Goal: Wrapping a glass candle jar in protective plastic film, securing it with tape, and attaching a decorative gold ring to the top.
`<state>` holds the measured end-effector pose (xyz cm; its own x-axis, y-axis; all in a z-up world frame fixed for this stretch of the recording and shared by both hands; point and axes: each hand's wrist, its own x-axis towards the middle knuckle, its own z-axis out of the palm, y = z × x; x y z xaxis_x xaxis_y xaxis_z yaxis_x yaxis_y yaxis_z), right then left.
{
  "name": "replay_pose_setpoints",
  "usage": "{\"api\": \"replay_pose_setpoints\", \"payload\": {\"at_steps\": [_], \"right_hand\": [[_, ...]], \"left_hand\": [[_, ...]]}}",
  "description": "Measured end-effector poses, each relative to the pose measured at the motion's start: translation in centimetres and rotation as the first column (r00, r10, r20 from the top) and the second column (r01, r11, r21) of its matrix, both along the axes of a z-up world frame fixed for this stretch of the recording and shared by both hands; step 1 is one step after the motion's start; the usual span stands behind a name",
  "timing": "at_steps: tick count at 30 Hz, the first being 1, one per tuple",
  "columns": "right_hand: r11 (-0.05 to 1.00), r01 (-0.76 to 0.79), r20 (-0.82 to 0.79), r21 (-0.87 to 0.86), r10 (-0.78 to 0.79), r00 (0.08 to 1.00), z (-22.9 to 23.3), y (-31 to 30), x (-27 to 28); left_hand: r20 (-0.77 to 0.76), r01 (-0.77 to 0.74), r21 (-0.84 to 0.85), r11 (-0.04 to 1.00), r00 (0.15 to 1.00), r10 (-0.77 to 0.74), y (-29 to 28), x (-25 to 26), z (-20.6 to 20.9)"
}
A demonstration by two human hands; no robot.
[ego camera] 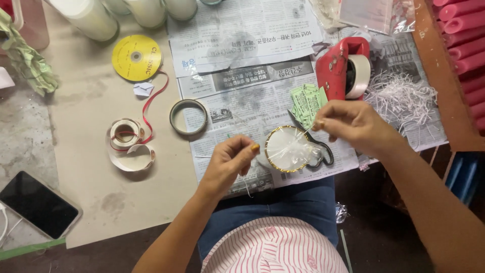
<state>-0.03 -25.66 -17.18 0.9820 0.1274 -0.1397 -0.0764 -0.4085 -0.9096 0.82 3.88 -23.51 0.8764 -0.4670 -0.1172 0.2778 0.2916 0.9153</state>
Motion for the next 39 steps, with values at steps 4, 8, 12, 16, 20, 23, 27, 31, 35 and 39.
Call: {"api": "replay_pose_setpoints", "payload": {"at_steps": [4,8,12,16,20,23,27,31,35,39], "right_hand": [[0.704,0.105,-0.243,0.702,0.099,0.965,0.1,3.0,0.6],[0.71,0.161,-0.249,0.685,0.021,0.968,-2.7,3.9,1.8],[0.782,0.038,-0.025,0.622,-0.029,0.999,-2.3,4.8,1.6],[0.707,0.037,-0.015,0.706,-0.037,0.999,-2.6,4.7,1.7],[0.717,0.091,0.034,0.691,-0.158,0.987,-3.4,5.0,1.2],[0.944,0.229,0.456,0.239,-0.317,0.832,-1.4,7.8,-0.9],[0.67,0.496,0.227,0.553,-0.693,0.684,-4.9,10.7,-1.8],[0.635,0.394,0.074,0.665,-0.581,0.811,-4.8,10.9,-0.1],[0.732,0.106,0.083,0.673,-0.217,0.973,-3.4,9.7,5.5],[0.502,-0.359,0.22,0.787,0.315,0.923,-9.1,7.6,11.1]], "left_hand": [[0.037,0.048,-0.241,0.969,0.999,-0.04,-1.5,0.9,2.0],[-0.002,0.101,-0.338,0.936,0.994,-0.108,-2.1,1.4,1.5],[0.062,0.114,-0.303,0.946,0.993,-0.1,-2.0,1.4,-0.5],[0.041,0.085,-0.353,0.932,0.996,-0.075,-2.1,1.1,-0.6],[0.085,0.014,-0.337,0.942,0.996,0.015,-2.6,0.6,-0.1],[0.322,-0.139,-0.1,0.985,0.932,0.164,-2.6,-0.1,1.0],[0.184,-0.109,-0.168,0.98,0.973,0.14,-3.5,-1.7,0.0],[0.167,-0.176,-0.142,0.974,0.966,0.199,-3.3,-3.4,0.5],[0.302,-0.293,0.074,0.953,0.917,0.259,-4.2,-6.0,2.4],[0.448,-0.433,0.205,0.878,0.839,0.309,-5.4,-6.4,2.1]]}}
